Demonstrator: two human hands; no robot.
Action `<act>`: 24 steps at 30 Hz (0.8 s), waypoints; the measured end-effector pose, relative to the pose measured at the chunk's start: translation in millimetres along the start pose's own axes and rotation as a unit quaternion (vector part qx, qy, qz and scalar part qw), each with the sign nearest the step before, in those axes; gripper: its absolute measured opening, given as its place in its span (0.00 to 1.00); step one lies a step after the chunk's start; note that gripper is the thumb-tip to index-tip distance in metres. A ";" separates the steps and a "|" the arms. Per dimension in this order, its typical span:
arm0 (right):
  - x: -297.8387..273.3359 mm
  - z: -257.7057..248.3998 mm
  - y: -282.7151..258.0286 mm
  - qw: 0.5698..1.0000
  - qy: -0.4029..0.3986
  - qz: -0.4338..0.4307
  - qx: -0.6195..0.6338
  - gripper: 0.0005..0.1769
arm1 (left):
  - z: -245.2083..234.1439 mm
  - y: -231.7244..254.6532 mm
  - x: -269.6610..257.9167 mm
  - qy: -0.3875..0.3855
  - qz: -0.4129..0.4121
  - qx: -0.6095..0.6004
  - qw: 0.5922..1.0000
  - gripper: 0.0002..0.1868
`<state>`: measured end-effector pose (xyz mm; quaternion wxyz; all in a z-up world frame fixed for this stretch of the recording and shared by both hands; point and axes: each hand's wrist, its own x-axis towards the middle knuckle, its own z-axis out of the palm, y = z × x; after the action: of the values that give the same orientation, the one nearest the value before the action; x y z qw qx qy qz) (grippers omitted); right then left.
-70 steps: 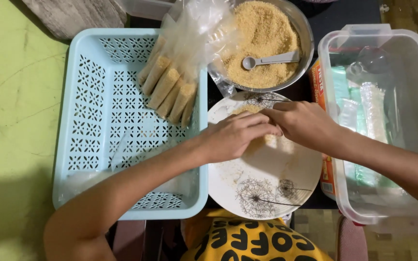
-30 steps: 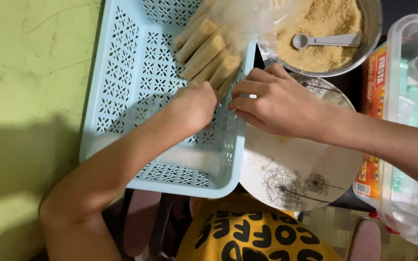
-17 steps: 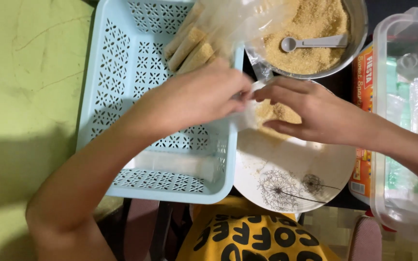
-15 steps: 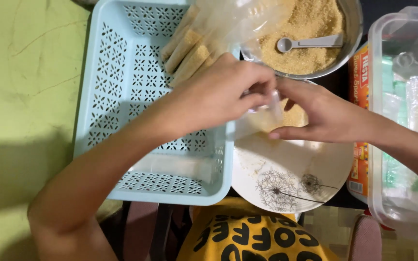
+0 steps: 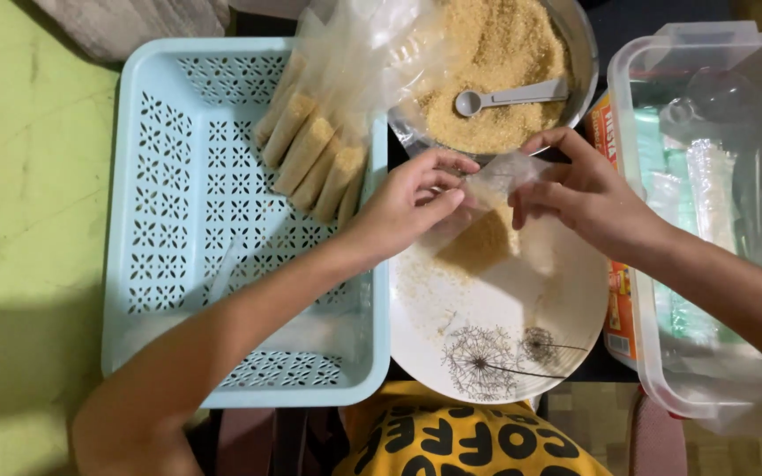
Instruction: Filling small plastic bags with a granular food substance using a measuring spoon and organizing them in a basket.
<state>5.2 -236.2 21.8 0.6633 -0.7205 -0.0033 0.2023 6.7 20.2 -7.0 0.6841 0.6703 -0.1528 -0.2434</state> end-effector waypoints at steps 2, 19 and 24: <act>-0.9 3.0 0.8 1.000 -0.011 -0.018 0.020 0.31 | 0.2 -8.6 -1.3 -0.010 0.061 0.010 0.998 0.19; 1.5 16.1 33.5 0.757 -0.049 -0.418 -0.500 0.07 | 26.4 8.2 -26.2 0.003 0.182 0.312 0.932 0.18; -8.8 9.0 39.6 0.676 0.039 -0.525 -0.516 0.12 | 22.8 -13.0 -10.5 0.018 0.170 0.212 0.962 0.13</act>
<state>-16.0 -234.7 -13.9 0.1824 -0.8355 -0.4589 -0.2410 -15.9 6.9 -17.4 0.5599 0.7687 -0.3004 -0.0737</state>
